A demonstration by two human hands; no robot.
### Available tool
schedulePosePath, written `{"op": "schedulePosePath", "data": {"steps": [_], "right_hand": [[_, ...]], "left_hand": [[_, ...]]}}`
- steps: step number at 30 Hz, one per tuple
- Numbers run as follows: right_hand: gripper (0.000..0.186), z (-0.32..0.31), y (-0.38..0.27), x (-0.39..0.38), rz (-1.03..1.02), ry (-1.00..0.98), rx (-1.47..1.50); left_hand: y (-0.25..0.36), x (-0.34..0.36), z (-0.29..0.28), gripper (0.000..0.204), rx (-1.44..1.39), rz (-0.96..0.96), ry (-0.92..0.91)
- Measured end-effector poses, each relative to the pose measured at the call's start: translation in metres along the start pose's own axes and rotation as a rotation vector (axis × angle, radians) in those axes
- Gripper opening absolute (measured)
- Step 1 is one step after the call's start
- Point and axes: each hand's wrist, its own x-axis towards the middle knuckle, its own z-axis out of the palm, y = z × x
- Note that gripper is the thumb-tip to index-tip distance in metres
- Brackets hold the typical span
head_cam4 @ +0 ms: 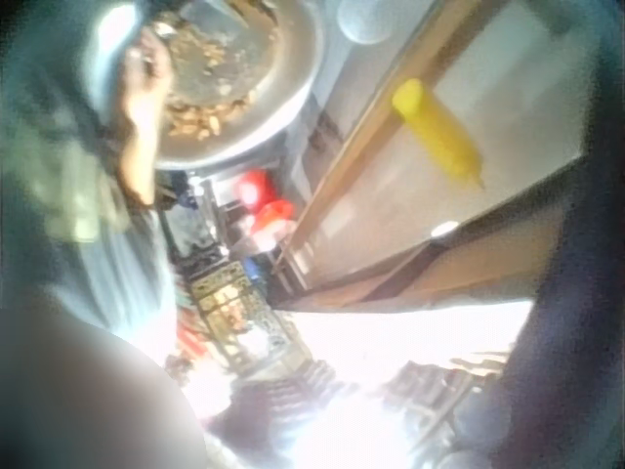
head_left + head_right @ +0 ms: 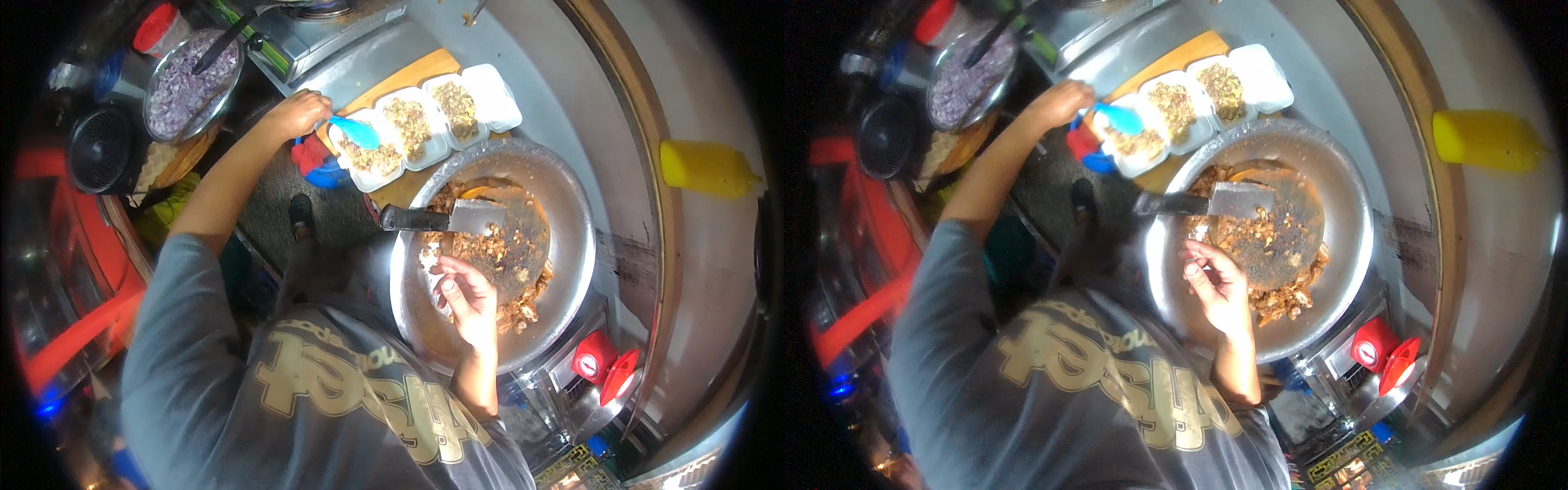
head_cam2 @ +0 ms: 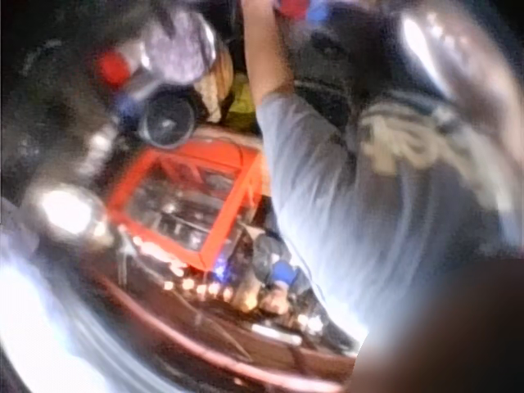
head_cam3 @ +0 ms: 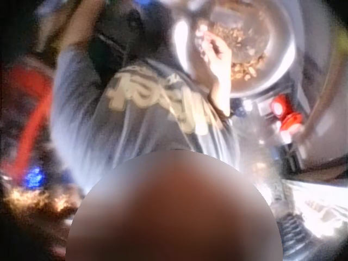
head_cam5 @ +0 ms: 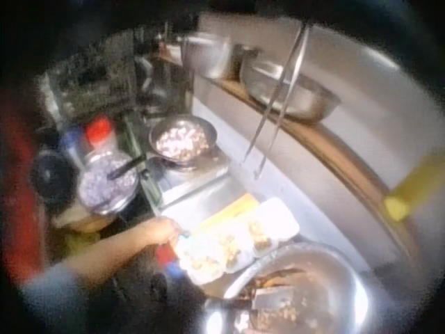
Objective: The person cooks a mixture of eggs and meat in a pan, adds chopped onions and seasonings, then portions the cooked food into styrofoam containers. They hand the packed food to customers and continue cooking more batches.
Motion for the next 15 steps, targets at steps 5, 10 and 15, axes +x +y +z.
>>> {"op": "schedulePosePath", "data": {"steps": [5, 10, 15], "right_hand": [[0.034, 0.011, -0.005, -0.001, 0.006, 0.021, 0.034], [0.031, 0.010, -0.008, -0.004, -0.082, 0.052, -0.111], [0.031, 0.005, -0.004, -0.004, -0.027, 0.134, -0.073]], "left_hand": [[0.020, 0.002, 0.001, 0.019, -0.197, 0.130, 0.246], [0.039, 0.009, -0.002, 0.026, 0.007, 0.004, -0.158], [0.051, 0.010, -0.024, 0.015, 0.026, 0.154, -0.016]]}}
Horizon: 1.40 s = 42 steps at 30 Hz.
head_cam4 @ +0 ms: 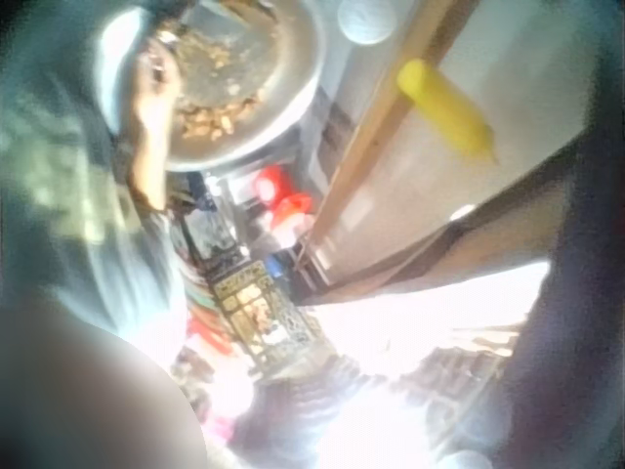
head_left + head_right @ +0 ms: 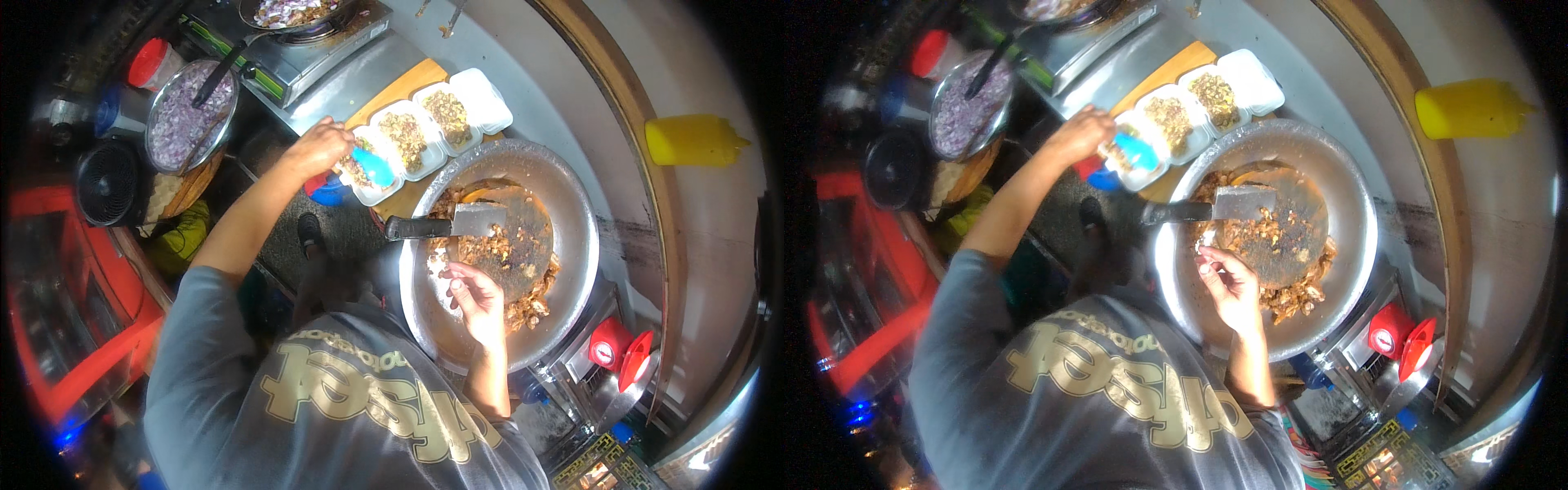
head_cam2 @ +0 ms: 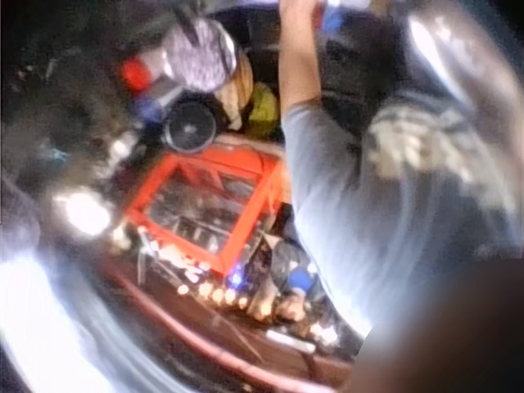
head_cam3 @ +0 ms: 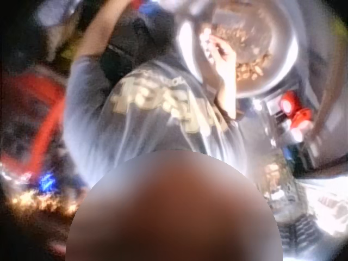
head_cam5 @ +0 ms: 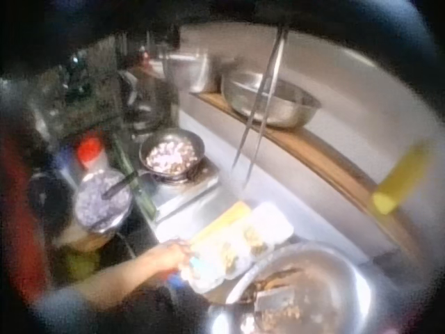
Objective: The person cooks a mixture of eggs and meat in a pan, adds chopped onions and seasonings, then portions the cooked food into styrofoam containers. They hand the packed food to customers and continue cooking more batches.
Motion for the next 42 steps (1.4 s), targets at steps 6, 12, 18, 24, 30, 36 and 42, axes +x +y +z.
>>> {"op": "schedulePosePath", "data": {"steps": [6, 12, 18, 24, 30, 36, 42], "right_hand": [[0.027, -0.007, 0.008, -0.001, -0.100, 0.006, -0.054], [0.028, -0.015, 0.006, 0.001, -0.033, 0.049, 0.031], [0.028, -0.018, 0.002, 0.008, -0.064, 0.022, -0.002], [0.028, -0.019, 0.007, 0.000, -0.073, 0.048, -0.007], [0.027, -0.016, 0.012, -0.015, -0.056, 0.103, -0.014], [0.025, -0.020, 0.019, -0.030, 0.043, 0.183, 0.065], [0.025, -0.024, 0.027, -0.036, 0.017, 0.229, 0.125]], "left_hand": [[0.039, -0.053, -0.007, 0.026, -0.272, -0.545, 0.116], [0.094, -0.076, 0.050, 0.020, -0.382, -0.773, 0.092], [0.123, -0.058, 0.039, 0.023, -0.364, -0.705, 0.091], [0.091, -0.036, 0.030, 0.039, -0.328, -0.689, 0.157], [0.046, 0.041, 0.028, 0.024, -0.363, -0.678, 0.085], [0.066, 0.053, 0.042, 0.025, -0.298, -0.537, -0.025], [0.104, 0.043, 0.067, 0.030, -0.379, -0.636, -0.057]]}}
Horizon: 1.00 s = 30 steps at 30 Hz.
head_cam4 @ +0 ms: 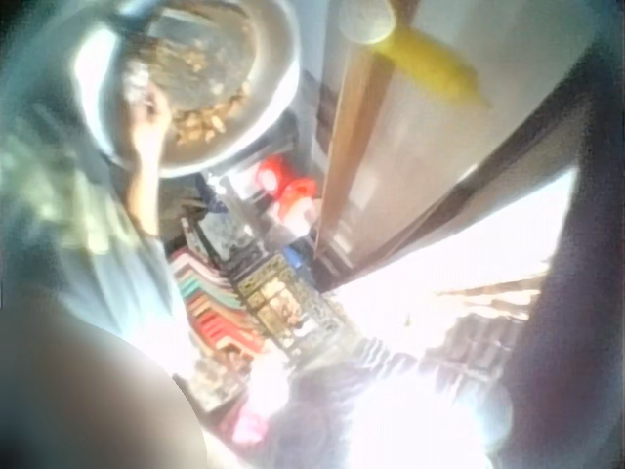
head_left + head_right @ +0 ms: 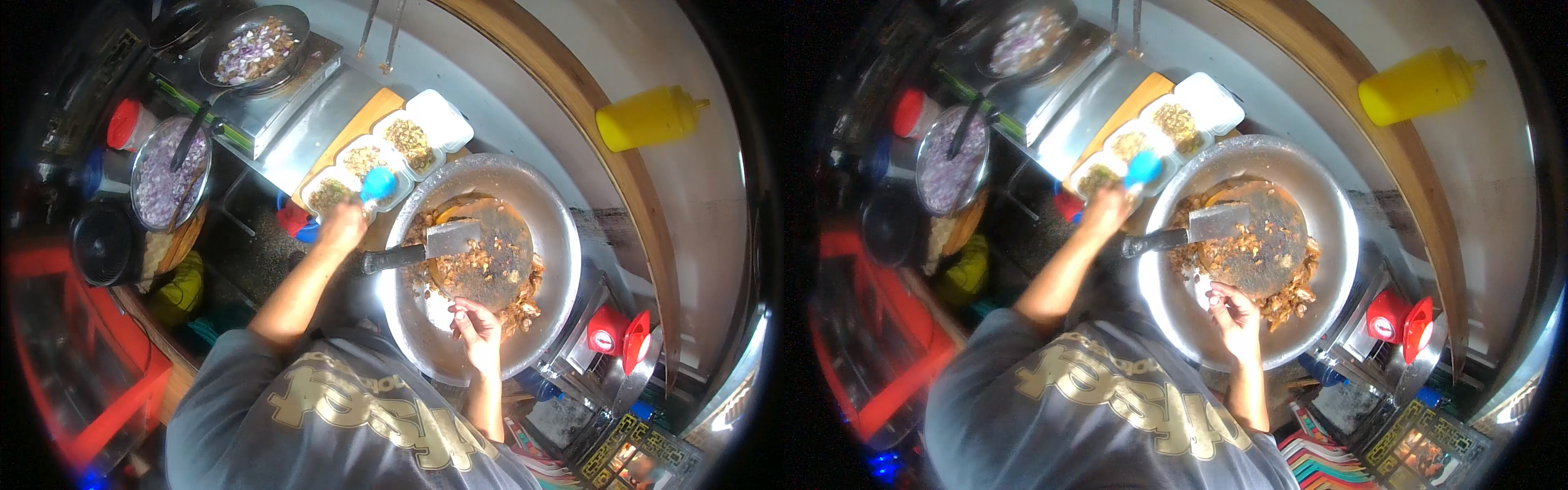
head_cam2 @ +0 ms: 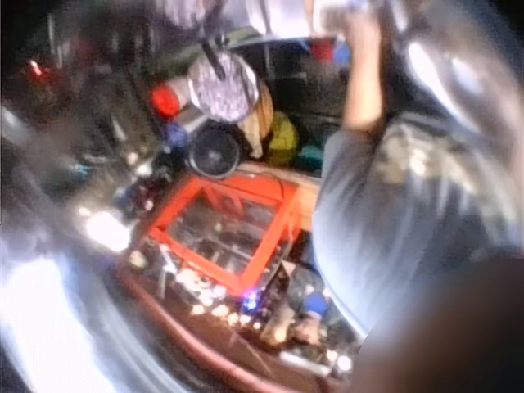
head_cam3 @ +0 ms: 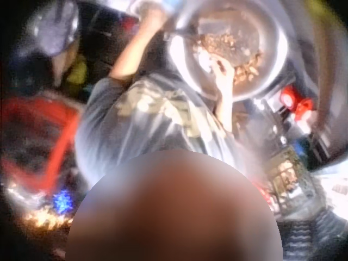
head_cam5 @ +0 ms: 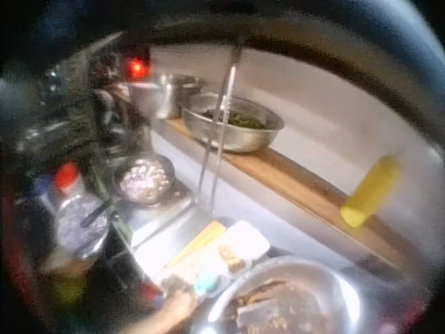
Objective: The person cooks a mixture of eggs and meat in a pan, adds chopped onions and seasonings, then portions the cooked food into styrofoam containers. They hand the packed food to customers and continue cooking more batches.
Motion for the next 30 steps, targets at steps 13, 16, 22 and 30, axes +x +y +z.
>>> {"op": "schedulePosePath", "data": {"steps": [13, 16, 22, 30], "right_hand": [[0.026, 0.004, -0.013, -0.009, -0.045, 0.027, -0.184], [0.022, -0.001, -0.038, 0.001, -0.001, 0.063, -0.119], [0.028, -0.042, -0.099, 0.106, -0.216, 0.051, -0.476], [0.071, -0.033, -0.100, 0.440, 0.012, 0.000, -1.022]], "left_hand": [[0.037, 0.127, -0.066, 0.021, 0.078, 0.032, -0.138], [0.053, 0.124, -0.065, 0.022, -0.008, 0.188, 0.173], [0.061, 0.099, -0.075, 0.026, 0.123, 0.137, -0.011], [-0.025, -0.063, -0.071, 0.036, -0.094, 0.004, 0.411]]}}
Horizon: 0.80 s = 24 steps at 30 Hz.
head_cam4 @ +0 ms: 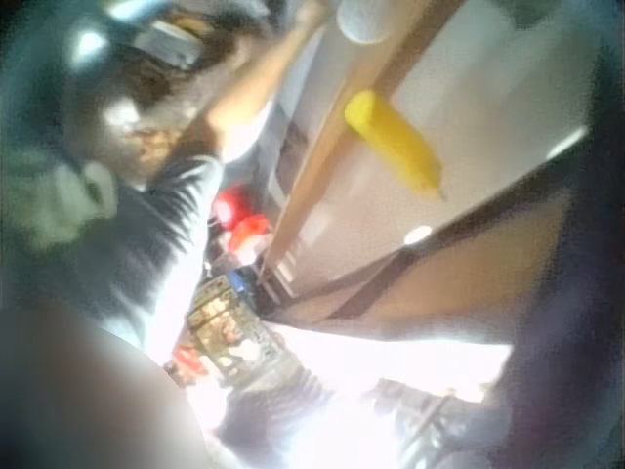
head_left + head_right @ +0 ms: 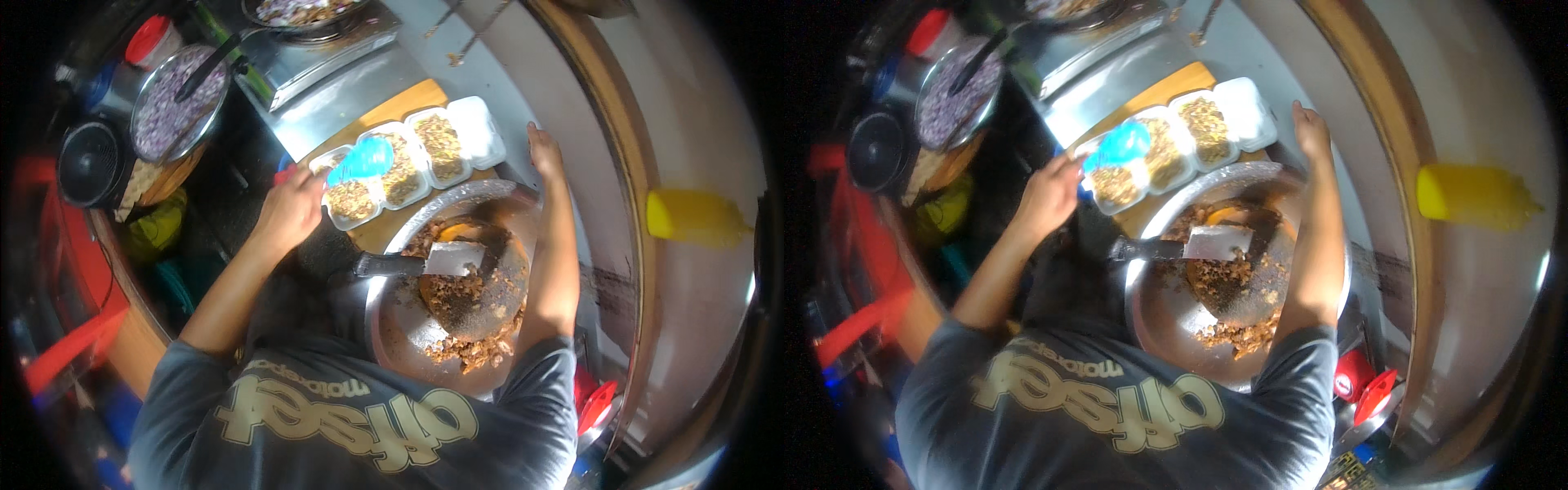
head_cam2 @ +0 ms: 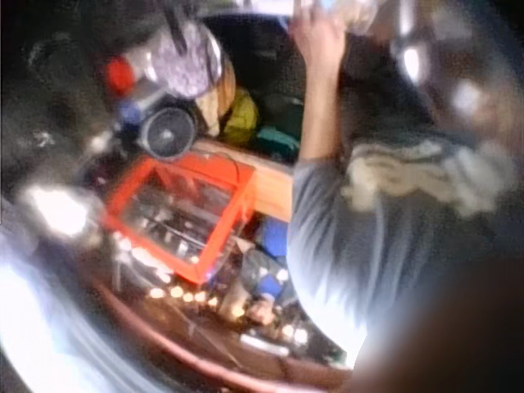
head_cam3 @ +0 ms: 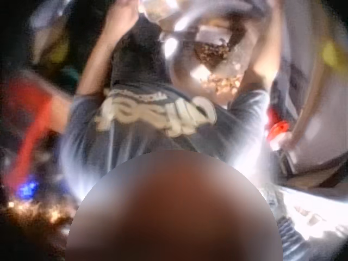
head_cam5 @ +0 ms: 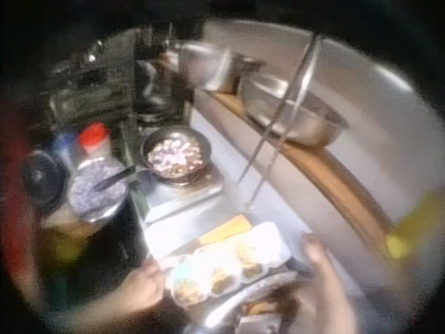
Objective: The person cooks a mixture of eggs and meat in a pan, adds chopped onions and seasonings, then portions the cooked food into styrofoam containers. They hand the packed food to customers and continue cooking more batches.
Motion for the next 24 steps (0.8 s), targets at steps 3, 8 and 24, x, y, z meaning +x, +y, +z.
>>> {"op": "schedulePosePath", "data": {"steps": [3, 8, 24], "right_hand": [[0.076, 0.051, 0.009, 0.050, 0.051, -0.054, -0.054], [0.082, 0.077, 0.019, 0.065, 0.196, -0.069, 0.200], [0.071, 0.116, -0.055, 0.012, -0.032, -0.558, -0.028]], "left_hand": [[-0.025, -0.043, 0.011, 0.037, 0.029, 0.010, -0.132], [-0.101, -0.033, 0.027, 0.035, 0.016, 0.009, -0.172], [-0.002, -0.071, 0.046, 0.023, 0.083, -0.137, -0.018]]}}
